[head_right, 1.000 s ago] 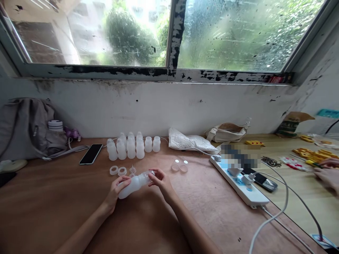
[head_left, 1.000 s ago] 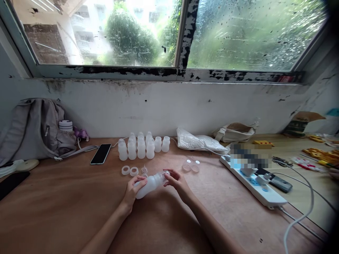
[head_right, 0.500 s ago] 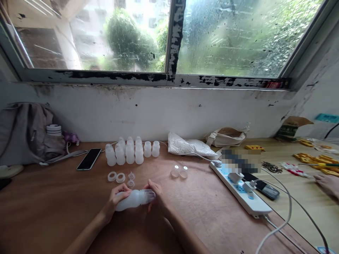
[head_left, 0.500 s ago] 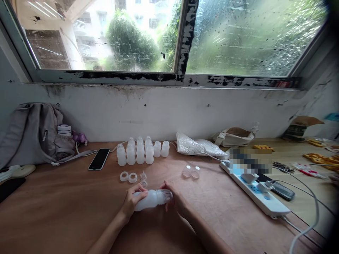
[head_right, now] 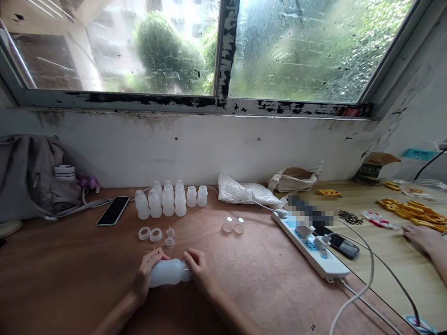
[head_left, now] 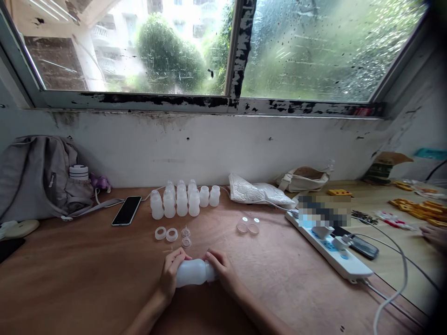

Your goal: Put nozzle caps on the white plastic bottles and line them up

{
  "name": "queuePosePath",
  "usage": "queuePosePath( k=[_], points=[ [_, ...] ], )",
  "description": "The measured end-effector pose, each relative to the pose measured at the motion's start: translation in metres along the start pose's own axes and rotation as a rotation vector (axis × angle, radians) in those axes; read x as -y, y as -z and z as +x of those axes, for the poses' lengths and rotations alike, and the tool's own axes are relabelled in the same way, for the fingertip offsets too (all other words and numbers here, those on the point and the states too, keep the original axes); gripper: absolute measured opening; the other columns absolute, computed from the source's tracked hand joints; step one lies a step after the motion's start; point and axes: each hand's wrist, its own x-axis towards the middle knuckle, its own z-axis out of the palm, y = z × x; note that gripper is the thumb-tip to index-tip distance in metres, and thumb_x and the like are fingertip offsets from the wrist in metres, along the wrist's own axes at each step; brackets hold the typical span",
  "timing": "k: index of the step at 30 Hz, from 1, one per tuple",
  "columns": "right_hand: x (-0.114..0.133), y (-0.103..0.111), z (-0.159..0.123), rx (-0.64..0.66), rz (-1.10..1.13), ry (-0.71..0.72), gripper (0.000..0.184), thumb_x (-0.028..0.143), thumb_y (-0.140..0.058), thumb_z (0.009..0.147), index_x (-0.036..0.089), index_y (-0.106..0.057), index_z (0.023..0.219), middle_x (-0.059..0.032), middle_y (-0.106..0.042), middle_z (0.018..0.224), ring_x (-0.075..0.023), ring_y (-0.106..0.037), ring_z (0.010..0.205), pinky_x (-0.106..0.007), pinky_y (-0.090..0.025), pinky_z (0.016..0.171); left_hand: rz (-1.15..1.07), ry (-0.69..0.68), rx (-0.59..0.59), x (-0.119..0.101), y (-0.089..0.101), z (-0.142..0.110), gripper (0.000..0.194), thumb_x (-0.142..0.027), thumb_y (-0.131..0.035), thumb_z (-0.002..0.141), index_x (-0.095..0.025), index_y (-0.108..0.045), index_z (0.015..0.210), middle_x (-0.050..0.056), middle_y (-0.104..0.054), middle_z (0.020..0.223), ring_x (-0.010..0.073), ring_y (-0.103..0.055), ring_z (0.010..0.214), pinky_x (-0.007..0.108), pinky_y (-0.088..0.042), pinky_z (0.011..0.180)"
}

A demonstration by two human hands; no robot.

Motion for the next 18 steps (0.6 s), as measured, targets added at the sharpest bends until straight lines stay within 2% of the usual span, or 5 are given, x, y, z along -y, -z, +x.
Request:
queuePosePath(
  k=[7,9,14,18],
  points=[
    [-0.004,0.006,0.000,-0.113,-0.133,0.155,0.042,0.048,-0.046,0.076,0.014,-0.056,0.055,-0.0013,-0.050,0.050,-0.0121,-0.045,0.047,-0.023,-0.032,0.044,0.022,-0.072,0.011,0.002,-0.005,-0.007,0.030,-0.038,-0.046,0.075,-0.017,-0.049,0.053,-0.001,-0.044,0.053,0.0132,-0.040,0.053,0.023,-0.028,0.049],
    [-0.005,0.008,0.001,-0.117,-0.120,0.158,0.042,0.048,-0.047,0.075,0.013,-0.058,0.055,-0.0022,-0.052,0.051,-0.0128,-0.046,0.049,-0.024,-0.032,0.046,0.029,-0.092,-0.001,0.006,-0.007,-0.007,0.031,-0.040,-0.045,0.075,-0.017,-0.048,0.054,-0.001,-0.044,0.053,0.0130,-0.040,0.052,0.023,-0.028,0.050],
    [0.002,0.014,0.008,-0.092,0.117,0.016,0.040,0.049,-0.049,0.074,0.013,-0.059,0.057,-0.0023,-0.053,0.053,-0.0128,-0.047,0.048,-0.024,-0.034,0.046,-0.030,-0.035,-0.009,0.012,-0.012,-0.004,0.035,-0.048,-0.046,0.072,-0.016,-0.050,0.060,-0.002,-0.044,0.052,0.0107,-0.037,0.048,0.021,-0.025,0.046],
    [0.015,0.025,0.015,-0.088,0.425,-0.014,0.035,0.050,-0.050,0.074,0.017,-0.061,0.079,-0.0044,-0.058,0.071,-0.0171,-0.054,0.064,-0.027,-0.041,0.055,-0.048,0.006,-0.069,0.010,-0.021,-0.002,0.036,-0.051,-0.045,0.072,-0.016,-0.053,0.069,-0.001,-0.048,0.058,0.0118,-0.041,0.053,0.020,-0.030,0.048]
  ],
)
